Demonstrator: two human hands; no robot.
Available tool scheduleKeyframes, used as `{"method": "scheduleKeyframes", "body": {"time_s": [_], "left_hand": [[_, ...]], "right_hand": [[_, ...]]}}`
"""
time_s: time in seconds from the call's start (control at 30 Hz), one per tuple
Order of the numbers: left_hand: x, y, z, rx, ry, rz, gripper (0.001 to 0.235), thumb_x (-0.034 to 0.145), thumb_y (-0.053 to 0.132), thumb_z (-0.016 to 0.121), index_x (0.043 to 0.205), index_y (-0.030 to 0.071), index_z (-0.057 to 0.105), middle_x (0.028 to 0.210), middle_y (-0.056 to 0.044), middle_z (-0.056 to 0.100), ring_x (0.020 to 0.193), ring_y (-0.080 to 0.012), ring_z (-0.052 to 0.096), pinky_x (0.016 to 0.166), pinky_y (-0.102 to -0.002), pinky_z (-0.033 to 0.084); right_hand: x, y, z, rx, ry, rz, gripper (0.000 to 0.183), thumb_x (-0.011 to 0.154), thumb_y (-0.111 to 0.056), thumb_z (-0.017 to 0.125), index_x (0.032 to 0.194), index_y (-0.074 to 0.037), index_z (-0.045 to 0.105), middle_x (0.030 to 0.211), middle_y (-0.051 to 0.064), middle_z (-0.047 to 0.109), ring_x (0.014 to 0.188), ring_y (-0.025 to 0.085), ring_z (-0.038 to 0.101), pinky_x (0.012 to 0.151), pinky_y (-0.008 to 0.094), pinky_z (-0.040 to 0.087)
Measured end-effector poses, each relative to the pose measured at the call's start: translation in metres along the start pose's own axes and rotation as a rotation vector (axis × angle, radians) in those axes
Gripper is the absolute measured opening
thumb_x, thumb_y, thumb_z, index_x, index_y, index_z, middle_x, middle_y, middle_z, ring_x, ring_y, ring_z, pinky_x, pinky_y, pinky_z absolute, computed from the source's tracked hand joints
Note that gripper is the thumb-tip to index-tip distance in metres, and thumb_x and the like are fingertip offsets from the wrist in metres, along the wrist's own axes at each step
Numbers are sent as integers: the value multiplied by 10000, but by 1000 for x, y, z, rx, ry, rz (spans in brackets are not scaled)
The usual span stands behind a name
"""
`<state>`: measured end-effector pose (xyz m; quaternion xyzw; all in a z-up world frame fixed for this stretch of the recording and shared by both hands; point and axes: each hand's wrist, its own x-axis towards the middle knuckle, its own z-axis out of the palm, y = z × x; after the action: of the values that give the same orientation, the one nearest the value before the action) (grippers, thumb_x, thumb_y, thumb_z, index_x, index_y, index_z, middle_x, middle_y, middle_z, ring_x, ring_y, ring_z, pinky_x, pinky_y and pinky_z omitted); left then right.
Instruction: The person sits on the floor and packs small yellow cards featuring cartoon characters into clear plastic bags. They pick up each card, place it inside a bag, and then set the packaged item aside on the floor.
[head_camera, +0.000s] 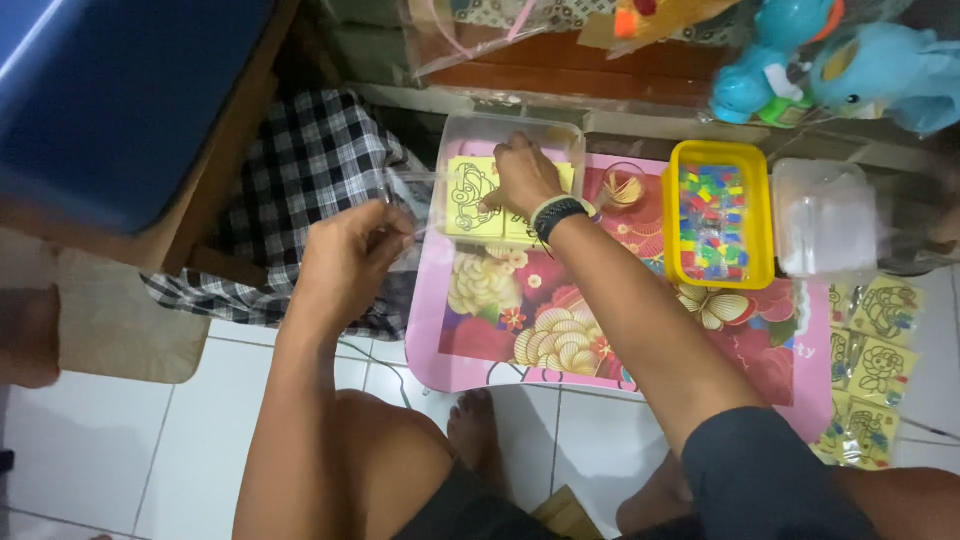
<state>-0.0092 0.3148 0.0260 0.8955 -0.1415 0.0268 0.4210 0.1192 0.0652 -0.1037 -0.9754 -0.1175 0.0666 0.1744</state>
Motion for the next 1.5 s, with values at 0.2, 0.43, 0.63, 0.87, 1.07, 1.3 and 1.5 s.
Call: {"method": "scheduleKeyframes", "body": {"time_s": [0.2,0.43,0.63,0.87,1.07,1.3,1.5], "left_hand": [[6,-6,6,0,-11,96,152,840,-32,771,929,89,742,842,-116,765,823,-331,760,684,-419,595],[6,7,16,-41,-44,68,200,835,-85,731,952,76,745,856,-140,767,804,-342,761,659,-410,597],[14,25,43,-143,-143,49,211,845,-83,693,990,66,727,922,-173,755,845,-347,769,684,-435,617],[35,66,125,-148,-328,212,160,845,-56,702,967,48,689,922,-195,741,917,-413,744,765,-489,609],[31,108,169,-112,-423,360,148,843,-16,709,937,96,680,844,-149,736,839,-361,751,731,-455,593],[37,108,188,-143,-486,322,179,863,-24,701,997,95,691,878,-143,732,819,-330,760,704,-416,609],[36,128,196,-284,-499,172,504,897,-92,677,1317,184,635,972,-108,762,857,-313,778,687,-368,681]], "right_hand": [[-12,1,11,-161,145,-55,639,717,-342,929,1189,-20,642,1186,149,559,1139,397,579,906,538,513],[-47,30,-11,620,472,-22,232,813,-108,867,947,-45,690,828,124,653,809,280,663,741,382,522],[-136,67,-120,830,562,157,39,969,-83,747,1004,-79,730,649,120,669,552,152,680,471,270,567],[-240,69,-189,1107,697,-108,100,1041,-3,646,1060,-4,548,831,173,716,747,258,770,680,377,686],[-253,100,-162,1034,627,-38,82,1014,39,660,976,51,588,743,212,699,643,242,747,605,355,665],[-264,133,-149,985,520,36,17,989,17,693,985,14,676,685,133,682,596,132,696,613,248,612],[-275,156,-158,809,481,36,17,1012,-2,710,997,4,714,666,116,661,589,134,643,598,275,553]]}}
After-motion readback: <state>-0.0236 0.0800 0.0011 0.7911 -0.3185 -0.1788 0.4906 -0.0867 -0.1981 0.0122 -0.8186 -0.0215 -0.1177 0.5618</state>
